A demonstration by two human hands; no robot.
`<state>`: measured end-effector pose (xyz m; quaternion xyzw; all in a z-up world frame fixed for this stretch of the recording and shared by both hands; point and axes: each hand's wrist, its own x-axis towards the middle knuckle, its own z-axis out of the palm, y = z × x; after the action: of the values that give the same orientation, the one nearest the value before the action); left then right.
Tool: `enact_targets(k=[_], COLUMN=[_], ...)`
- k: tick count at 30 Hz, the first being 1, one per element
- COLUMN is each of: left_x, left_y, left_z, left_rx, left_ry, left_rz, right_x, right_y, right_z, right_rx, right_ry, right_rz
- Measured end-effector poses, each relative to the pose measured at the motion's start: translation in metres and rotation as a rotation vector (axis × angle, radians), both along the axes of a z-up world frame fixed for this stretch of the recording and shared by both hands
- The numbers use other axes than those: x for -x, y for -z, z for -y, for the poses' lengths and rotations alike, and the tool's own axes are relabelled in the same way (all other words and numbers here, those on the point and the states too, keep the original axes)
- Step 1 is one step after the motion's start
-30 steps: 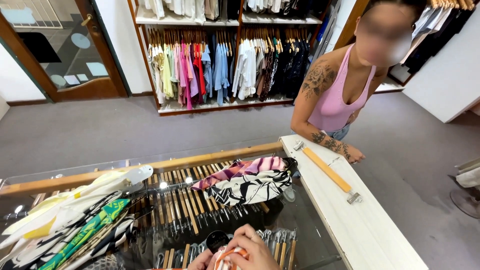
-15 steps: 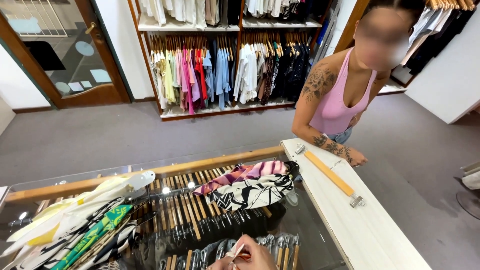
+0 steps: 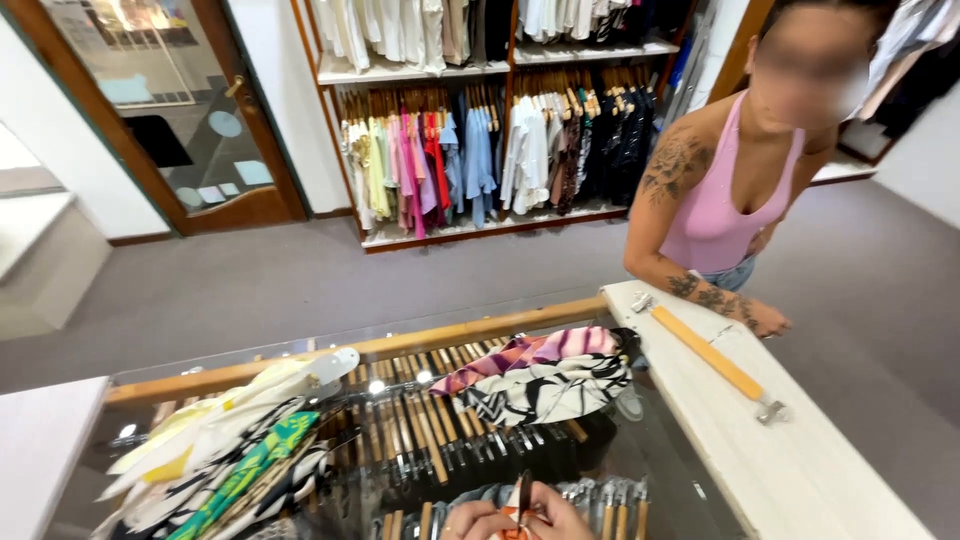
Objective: Folding various patterned scarves and placing them onto hangers on a glass display table.
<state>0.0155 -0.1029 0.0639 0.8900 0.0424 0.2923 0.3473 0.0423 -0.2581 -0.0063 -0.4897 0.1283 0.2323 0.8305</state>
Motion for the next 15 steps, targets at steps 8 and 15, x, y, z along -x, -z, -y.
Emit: enact_targets(k=[8,15], left_x=[-0.004,-0.003], left_y=[0.006,0.012], left_z=[-0.065,-0.059], left_rx=[-0.064,0.454], left_ry=[0.833,0.47], left_rz=[0.222,-0.594], right_x=[0.026,0.026], right_y=[-0.104,-0.041], right_z=[-0.042,-0.035], right_rx=[0.297,0.054], right_ry=[-0.055,0.034], right_rz=[-0.16,0.131])
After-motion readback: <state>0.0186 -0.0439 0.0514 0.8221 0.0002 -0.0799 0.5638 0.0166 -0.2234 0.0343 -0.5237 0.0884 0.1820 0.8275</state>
